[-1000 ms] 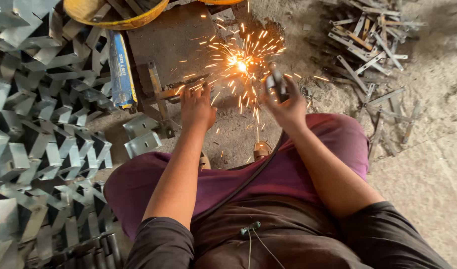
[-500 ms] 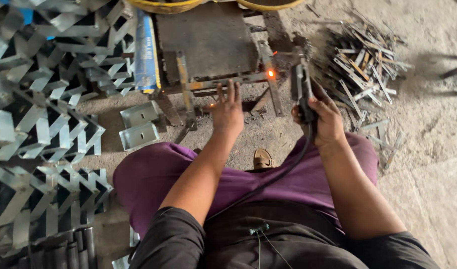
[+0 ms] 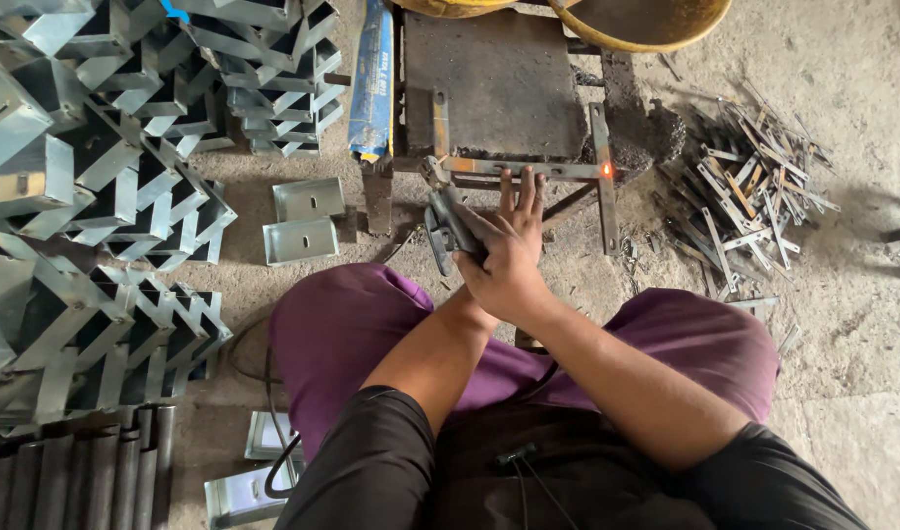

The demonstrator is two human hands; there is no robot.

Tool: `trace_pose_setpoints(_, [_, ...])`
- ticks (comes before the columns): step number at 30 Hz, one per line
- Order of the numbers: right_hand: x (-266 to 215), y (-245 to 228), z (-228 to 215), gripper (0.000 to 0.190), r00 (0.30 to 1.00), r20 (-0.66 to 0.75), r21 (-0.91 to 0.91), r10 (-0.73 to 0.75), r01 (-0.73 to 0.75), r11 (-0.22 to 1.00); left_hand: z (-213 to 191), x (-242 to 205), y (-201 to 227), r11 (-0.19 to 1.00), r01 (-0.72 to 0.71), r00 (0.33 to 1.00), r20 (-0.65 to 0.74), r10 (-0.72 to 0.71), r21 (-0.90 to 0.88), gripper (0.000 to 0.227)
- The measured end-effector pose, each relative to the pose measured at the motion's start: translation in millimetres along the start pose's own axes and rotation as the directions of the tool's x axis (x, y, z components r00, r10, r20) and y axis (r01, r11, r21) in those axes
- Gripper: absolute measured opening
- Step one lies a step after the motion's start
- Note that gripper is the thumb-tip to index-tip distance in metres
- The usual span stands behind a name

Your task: The person welds metal strips onto a rectangular frame using an arc welder. They place the strips by hand, apply the welding rod to create joints, and then move the finished assembly aside to pick up new metal components.

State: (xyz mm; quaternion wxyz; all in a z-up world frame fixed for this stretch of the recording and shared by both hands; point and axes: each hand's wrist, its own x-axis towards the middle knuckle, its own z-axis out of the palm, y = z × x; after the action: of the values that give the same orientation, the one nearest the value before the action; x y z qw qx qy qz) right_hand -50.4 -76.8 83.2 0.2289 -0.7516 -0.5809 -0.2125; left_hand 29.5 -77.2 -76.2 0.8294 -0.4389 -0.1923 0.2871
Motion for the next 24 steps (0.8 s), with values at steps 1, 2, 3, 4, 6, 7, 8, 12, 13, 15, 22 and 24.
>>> trace_pose_setpoints(1, [0,0,5,0.075,0.999,-0.052,-0.024,-0.016,0.014,1.000,-1,0,3,0.979,-0.059,0.998,-0.001,0.061,0.197,0.057])
trace_pose_setpoints(2, [0,0,9,0.074,0.994,-0.102,-0.048,-0.031,0.026,0.999,-7,0,6,0.977,-0.060,0.998,-0.022,0.065,0.206,0.057])
trace_pose_setpoints(3, [-1,1,14,0.073,0.992,0.055,0.099,0.115,-0.120,0.988,-6,1,9,0.974,-0.069,0.996,-0.040,0.080,0.216,0.056])
trace_pose_setpoints(4, [-3,1,19,0.072,0.945,0.231,0.218,0.232,-0.283,0.934,-4,3,11,0.974,-0.073,0.995,-0.056,0.087,0.215,0.056])
trace_pose_setpoints(6, [-6,3,25,0.071,0.860,0.412,0.303,0.302,-0.442,0.845,4,8,10,0.975,-0.074,0.990,-0.099,0.096,0.209,0.055])
trace_pose_setpoints(7, [-8,4,26,0.071,0.863,0.410,0.304,0.295,-0.434,0.848,8,10,7,0.976,-0.078,0.988,-0.116,0.104,0.205,0.055])
trace_pose_setpoints(8, [-9,4,28,0.072,0.866,0.408,0.306,0.287,-0.426,0.851,12,10,5,0.974,-0.095,0.981,-0.149,0.127,0.205,0.055])
trace_pose_setpoints(12, [-14,6,35,0.068,0.869,0.395,0.320,0.299,-0.435,0.841,16,10,1,0.977,-0.092,0.974,-0.187,0.129,0.193,0.057])
trace_pose_setpoints(13, [-15,7,37,0.066,0.863,0.400,0.325,0.308,-0.448,0.833,14,12,1,0.980,-0.074,0.979,-0.174,0.107,0.182,0.057])
trace_pose_setpoints(15, [-18,8,41,0.063,0.850,0.410,0.330,0.330,-0.475,0.816,7,15,0,0.995,-0.052,0.983,-0.171,0.066,0.083,0.057])
trace_pose_setpoints(22, [-24,11,49,0.060,0.827,0.429,0.373,0.364,-0.529,0.762,-8,20,5,0.911,-0.008,0.987,-0.148,-0.058,-0.412,0.058])
trace_pose_setpoints(24, [-27,13,52,0.058,0.863,0.386,0.402,0.326,-0.475,0.783,-10,19,7,0.852,-0.007,0.986,-0.148,-0.082,-0.523,0.058])
